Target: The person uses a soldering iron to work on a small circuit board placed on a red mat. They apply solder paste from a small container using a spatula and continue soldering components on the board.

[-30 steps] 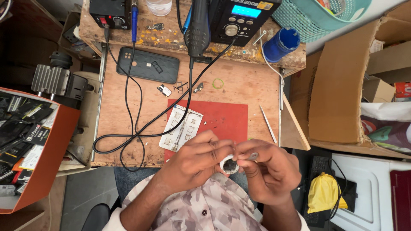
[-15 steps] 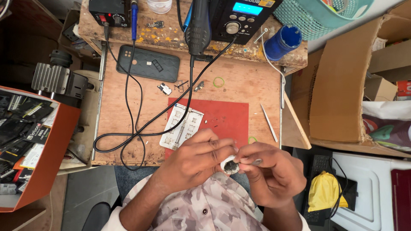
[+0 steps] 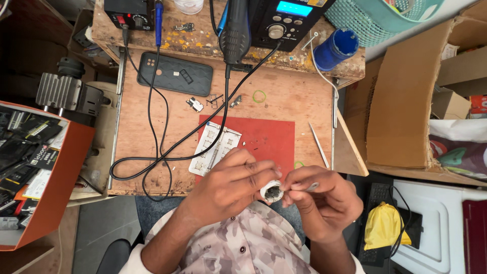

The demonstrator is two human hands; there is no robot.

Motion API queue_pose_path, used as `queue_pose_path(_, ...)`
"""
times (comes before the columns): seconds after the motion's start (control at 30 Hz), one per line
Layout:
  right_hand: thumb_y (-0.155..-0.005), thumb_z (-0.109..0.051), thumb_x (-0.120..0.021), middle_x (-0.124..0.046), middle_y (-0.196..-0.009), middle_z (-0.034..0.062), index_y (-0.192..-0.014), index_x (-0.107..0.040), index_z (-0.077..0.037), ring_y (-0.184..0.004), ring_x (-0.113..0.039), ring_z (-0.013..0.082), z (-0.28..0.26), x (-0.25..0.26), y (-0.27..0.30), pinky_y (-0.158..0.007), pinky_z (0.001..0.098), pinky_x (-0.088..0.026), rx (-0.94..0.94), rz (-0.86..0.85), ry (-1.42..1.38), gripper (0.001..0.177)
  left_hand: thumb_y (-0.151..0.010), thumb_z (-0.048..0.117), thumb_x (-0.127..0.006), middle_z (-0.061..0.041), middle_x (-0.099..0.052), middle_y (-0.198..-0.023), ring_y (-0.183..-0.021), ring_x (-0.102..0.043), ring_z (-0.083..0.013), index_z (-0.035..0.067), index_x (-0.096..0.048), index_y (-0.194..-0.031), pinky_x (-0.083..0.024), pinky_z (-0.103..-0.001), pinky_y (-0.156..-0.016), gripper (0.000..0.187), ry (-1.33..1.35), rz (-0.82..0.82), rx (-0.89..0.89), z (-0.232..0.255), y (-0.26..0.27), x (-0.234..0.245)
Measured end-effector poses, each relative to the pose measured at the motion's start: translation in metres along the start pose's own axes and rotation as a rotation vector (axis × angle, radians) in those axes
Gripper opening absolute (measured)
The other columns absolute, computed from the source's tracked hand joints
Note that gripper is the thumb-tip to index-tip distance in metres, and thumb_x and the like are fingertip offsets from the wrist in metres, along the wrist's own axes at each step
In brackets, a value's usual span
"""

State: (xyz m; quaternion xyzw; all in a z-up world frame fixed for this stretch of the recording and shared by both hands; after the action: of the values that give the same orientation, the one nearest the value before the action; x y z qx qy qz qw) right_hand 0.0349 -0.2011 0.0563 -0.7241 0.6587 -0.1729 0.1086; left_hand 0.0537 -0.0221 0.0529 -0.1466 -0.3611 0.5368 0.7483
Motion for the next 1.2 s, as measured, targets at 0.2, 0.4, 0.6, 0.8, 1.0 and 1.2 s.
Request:
queue_pose_path(0.2,-0.099,0.004,-0.069,-0.071,-0.097,0.0252,-0.100,-0.053,0.004,-0.071,-0.066,0.0127,0.004,-0.001,-0.001,-0.065,0.0262,-0.059,-0.032,0.003,-0.050,0.016,-0.073,0.002,-0.081,-0.007,-0.070,-0.119,-0.089,-0.059,-0.0247,-0.001,-0.068,-0.120,-0.053,-0.036,-0.082,0.048,-0.057,-0.013,-0.017,0.002,-0.002,0.002)
queue_pose_path(0.4,-0.104,0.003,-0.064,-0.068,-0.100,0.0255,-0.103,-0.052,0.002,-0.071,-0.064,0.0147,0.015,0.001,0.004,-0.064,0.0286,-0.058,-0.154,0.081,-0.218,0.012,-0.074,0.006,-0.082,-0.006,-0.069,-0.118,-0.091,-0.059,-0.0252,-0.001,-0.068,-0.119,-0.052,-0.036,-0.084,0.048,-0.073,-0.021,-0.012,0.002,-0.005,0.003)
queue_pose_path(0.6,-0.104,0.006,-0.061,-0.066,-0.099,0.0245,-0.103,-0.052,0.002,-0.067,-0.060,0.0152,0.039,0.004,0.006,-0.056,0.0290,-0.053,-0.304,0.293,-0.476,0.010,-0.073,0.010,-0.080,-0.007,-0.069,-0.117,-0.092,-0.058,-0.0252,-0.002,-0.068,-0.119,-0.050,-0.038,-0.085,0.049,-0.129,-0.021,-0.019,-0.003,-0.004,0.004)
queue_pose_path(0.8,-0.104,0.003,-0.060,-0.065,-0.099,0.0220,-0.105,-0.055,0.001,-0.069,-0.060,0.0166,0.063,0.010,0.012,-0.055,0.0284,-0.050,-0.432,0.417,-0.724,0.006,-0.078,0.011,-0.078,-0.005,-0.072,-0.115,-0.094,-0.059,-0.0249,0.002,-0.071,-0.119,-0.051,-0.037,-0.089,0.043,-0.181,-0.007,0.003,-0.015,0.002,-0.001)
queue_pose_path(1.0,-0.105,0.004,-0.060,-0.069,-0.093,0.0192,-0.102,-0.060,0.002,-0.071,-0.065,0.0188,0.087,0.038,0.023,-0.061,0.0306,-0.054,-0.288,0.449,-0.553,0.003,-0.074,0.024,-0.088,-0.009,-0.074,-0.111,-0.093,-0.062,-0.0264,0.002,-0.073,-0.115,-0.051,-0.039,-0.085,0.049,-0.180,0.142,0.092,-0.036,0.003,0.021)
queue_pose_path(1.2,-0.099,0.004,-0.067,-0.072,-0.088,0.0158,-0.093,-0.062,-0.001,-0.073,-0.072,0.0222,0.175,0.049,0.043,-0.068,0.0332,-0.061,-0.485,0.489,-0.520,0.010,-0.070,0.025,-0.097,-0.006,-0.072,-0.105,-0.092,-0.058,-0.0270,0.006,-0.075,-0.107,-0.049,-0.039,-0.084,0.047,-0.241,0.360,0.146,-0.044,-0.025,0.040)
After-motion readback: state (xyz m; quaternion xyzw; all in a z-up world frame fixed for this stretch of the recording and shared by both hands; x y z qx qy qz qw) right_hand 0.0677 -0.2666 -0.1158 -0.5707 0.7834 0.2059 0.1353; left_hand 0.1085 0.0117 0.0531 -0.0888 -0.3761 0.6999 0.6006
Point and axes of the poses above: each hand's wrist, its own y-axis away from the middle knuckle, its own x-axis out of the back of the hand, z = x × y, the point moved 7 cm from there along -y, towards the middle knuckle
